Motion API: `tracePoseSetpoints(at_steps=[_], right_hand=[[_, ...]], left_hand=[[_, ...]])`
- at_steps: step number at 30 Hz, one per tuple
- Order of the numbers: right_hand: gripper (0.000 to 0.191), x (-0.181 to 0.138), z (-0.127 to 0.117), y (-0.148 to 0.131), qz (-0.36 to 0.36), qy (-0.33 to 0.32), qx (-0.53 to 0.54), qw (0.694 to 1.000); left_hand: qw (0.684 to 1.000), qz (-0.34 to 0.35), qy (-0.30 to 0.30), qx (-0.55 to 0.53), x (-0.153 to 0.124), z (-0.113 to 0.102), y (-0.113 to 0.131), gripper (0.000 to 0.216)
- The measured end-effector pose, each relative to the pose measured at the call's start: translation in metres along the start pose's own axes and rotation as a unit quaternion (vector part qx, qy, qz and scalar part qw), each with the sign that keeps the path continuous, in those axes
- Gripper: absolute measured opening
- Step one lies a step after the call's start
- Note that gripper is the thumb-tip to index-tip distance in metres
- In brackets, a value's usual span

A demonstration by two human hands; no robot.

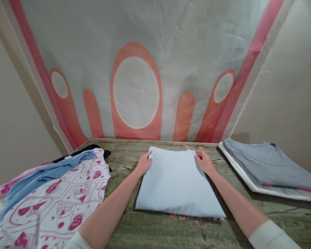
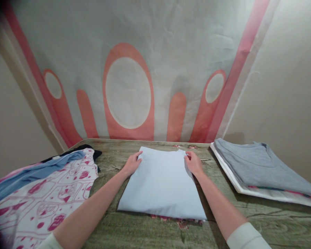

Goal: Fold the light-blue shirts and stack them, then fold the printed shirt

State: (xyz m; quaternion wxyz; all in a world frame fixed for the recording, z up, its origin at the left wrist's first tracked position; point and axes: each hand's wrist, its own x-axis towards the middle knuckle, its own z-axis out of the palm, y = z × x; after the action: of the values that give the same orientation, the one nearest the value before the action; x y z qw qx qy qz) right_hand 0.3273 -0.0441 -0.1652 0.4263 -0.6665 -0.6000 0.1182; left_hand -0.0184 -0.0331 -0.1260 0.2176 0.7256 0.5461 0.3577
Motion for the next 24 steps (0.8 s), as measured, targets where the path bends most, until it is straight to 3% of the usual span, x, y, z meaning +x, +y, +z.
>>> tracePoseSetpoints(at_steps=[8, 19, 24], right_hand=[[0.03, 0.011, -0.002, 0.006, -0.007, -0.03, -0.013, 0.999], [0.031, 0.001, 0.001, 0.001, 0.008, 0.029, -0.032, 0.999], [0.034, -0.004, -0.002, -0.005, 0.003, 0.021, -0.032, 0.999]], left_hand=[[1.0, -0.014, 0.002, 0.02, 0.014, 0.001, 0.001, 0.035], [0.998, 0.054, 0.006, 0.025, 0.011, 0.0, -0.002, 0.024], [0.998, 0.058, 0.024, -0.003, 0.012, 0.005, -0.008, 0.025]])
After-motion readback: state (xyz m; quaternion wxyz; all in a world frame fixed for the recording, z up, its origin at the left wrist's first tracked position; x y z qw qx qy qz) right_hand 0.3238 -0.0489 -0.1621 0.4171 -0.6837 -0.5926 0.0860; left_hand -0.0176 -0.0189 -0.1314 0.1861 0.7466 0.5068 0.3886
